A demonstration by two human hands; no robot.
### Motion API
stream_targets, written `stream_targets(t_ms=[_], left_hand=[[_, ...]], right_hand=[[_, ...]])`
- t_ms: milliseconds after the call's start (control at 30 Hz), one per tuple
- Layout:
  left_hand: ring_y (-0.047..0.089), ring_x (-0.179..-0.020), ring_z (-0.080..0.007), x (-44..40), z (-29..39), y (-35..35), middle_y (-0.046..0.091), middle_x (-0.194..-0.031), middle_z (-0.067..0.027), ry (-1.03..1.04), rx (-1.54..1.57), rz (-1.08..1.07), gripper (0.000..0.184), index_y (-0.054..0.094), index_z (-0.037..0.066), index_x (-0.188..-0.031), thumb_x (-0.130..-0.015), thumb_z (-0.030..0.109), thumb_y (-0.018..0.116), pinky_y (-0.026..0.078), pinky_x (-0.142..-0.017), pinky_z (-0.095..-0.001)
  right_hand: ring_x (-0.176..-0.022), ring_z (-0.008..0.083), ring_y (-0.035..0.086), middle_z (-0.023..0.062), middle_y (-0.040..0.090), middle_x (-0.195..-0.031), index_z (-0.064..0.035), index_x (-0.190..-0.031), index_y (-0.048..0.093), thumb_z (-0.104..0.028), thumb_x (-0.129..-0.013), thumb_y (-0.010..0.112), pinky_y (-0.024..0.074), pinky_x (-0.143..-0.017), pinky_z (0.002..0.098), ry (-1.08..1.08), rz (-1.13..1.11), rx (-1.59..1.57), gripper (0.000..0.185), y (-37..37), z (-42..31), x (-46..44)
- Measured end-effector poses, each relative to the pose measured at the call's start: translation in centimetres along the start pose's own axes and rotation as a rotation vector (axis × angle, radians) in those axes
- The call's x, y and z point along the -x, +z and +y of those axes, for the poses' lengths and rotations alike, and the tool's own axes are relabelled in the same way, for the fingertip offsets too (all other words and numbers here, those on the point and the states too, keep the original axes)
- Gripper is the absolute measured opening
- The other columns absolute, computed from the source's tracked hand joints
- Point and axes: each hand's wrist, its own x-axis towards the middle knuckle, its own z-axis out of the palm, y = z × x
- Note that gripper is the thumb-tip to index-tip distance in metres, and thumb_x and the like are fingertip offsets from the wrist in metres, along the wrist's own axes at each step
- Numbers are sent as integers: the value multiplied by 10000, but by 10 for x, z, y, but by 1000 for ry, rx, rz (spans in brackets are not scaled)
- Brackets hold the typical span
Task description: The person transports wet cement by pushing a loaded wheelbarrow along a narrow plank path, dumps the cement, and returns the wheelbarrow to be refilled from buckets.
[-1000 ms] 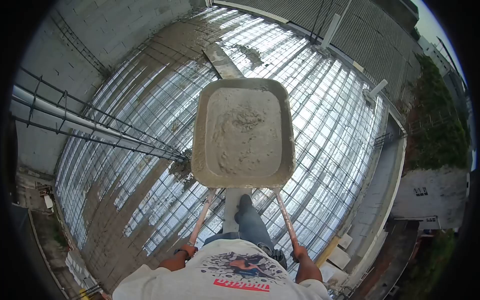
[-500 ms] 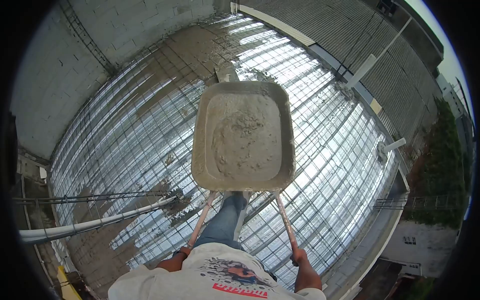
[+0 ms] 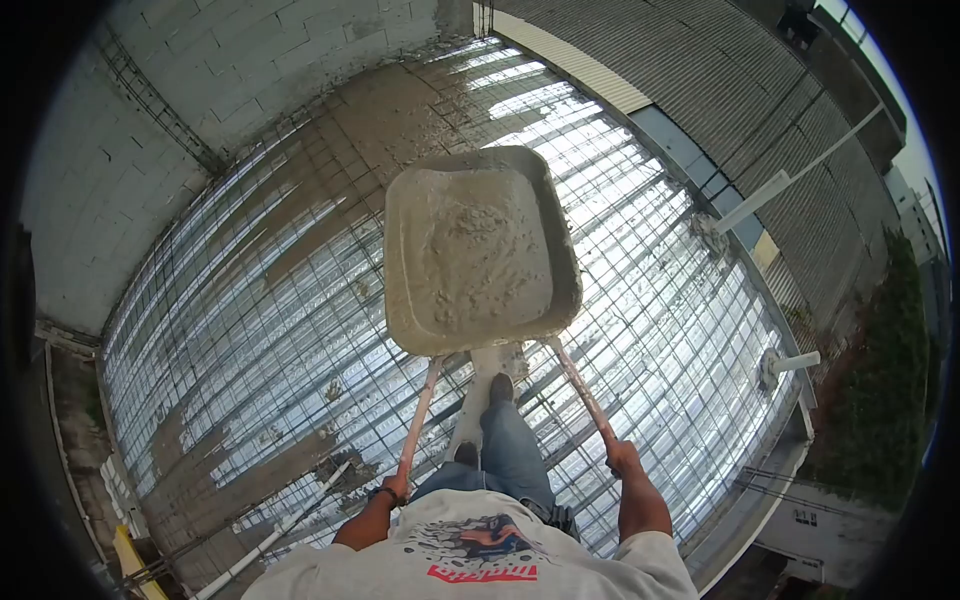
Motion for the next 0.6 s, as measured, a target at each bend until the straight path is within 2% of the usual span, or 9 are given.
stream_targets(t_ms=[33,67,167,267,333,400,500,533,600], left_hand=[[617,-610,-232,-9,24,7,632,-736,-123,-12,11,2,977,648,-12,-762,-705,920,360,481,-564,-379],[653,-702,-262,-25,45,11,658,-788,-142,-10,-52,-40,967,665,-14,-794,-760,887,315,501,-652,-388],[670,-794,-302,-49,115,24,682,-862,-177,91,-303,-3,955,687,-31,-849,-818,833,280,497,-754,-406],[667,-818,-323,-55,190,26,693,-878,-170,209,-310,58,969,705,-24,-887,-829,824,240,478,-801,-432],[665,-769,-304,-29,252,13,680,-760,-140,30,-224,29,947,702,-11,-838,-826,828,261,491,-753,-426],[661,-731,-280,-26,292,1,662,-705,-137,111,-245,41,921,687,-9,-795,-824,825,296,495,-712,-410],[670,-695,-305,-51,329,-9,667,-710,-170,213,-151,52,708,616,62,-1016,-868,716,388,504,-640,-430],[673,-683,-314,-63,341,-12,668,-712,-181,252,-163,46,653,592,85,-1090,-882,679,419,507,-616,-437],[686,-694,-327,-96,358,-20,678,-733,-191,331,-302,5,566,441,180,-1309,-906,577,463,520,-617,-451]], right_hand=[[-475,256,564,181,577,-578,104,-671,622,-853,-775,395,432,-458,407,-22,12,13,989,-17,-28,-14],[-463,266,560,180,562,-557,105,-655,609,-852,-782,386,426,-439,408,-22,-8,52,991,-31,-52,-42],[-465,268,562,171,551,-555,108,-656,610,-877,-760,383,435,-441,403,-73,-4,69,1015,-84,-146,-58],[-422,235,502,155,523,-533,81,-613,576,-877,-742,430,395,-397,389,-157,-11,60,977,-122,-211,-115],[-422,231,496,147,514,-526,81,-621,582,-869,-749,433,386,-396,389,-140,-56,58,970,-152,-276,-106],[-422,216,493,137,507,-528,88,-634,590,-845,-770,444,368,-390,382,-143,-66,65,954,-168,-312,-127],[-414,208,488,127,497,-518,78,-612,576,-814,-791,463,356,-384,370,-118,-91,47,916,-203,-378,-149],[-409,193,478,100,490,-508,28,-575,547,-795,-795,491,347,-380,357,-127,-94,52,853,-217,-410,-139],[-411,190,474,87,493,-511,9,-570,543,-791,-792,503,343,-381,354,-110,-109,40,831,-239,-457,-132]])
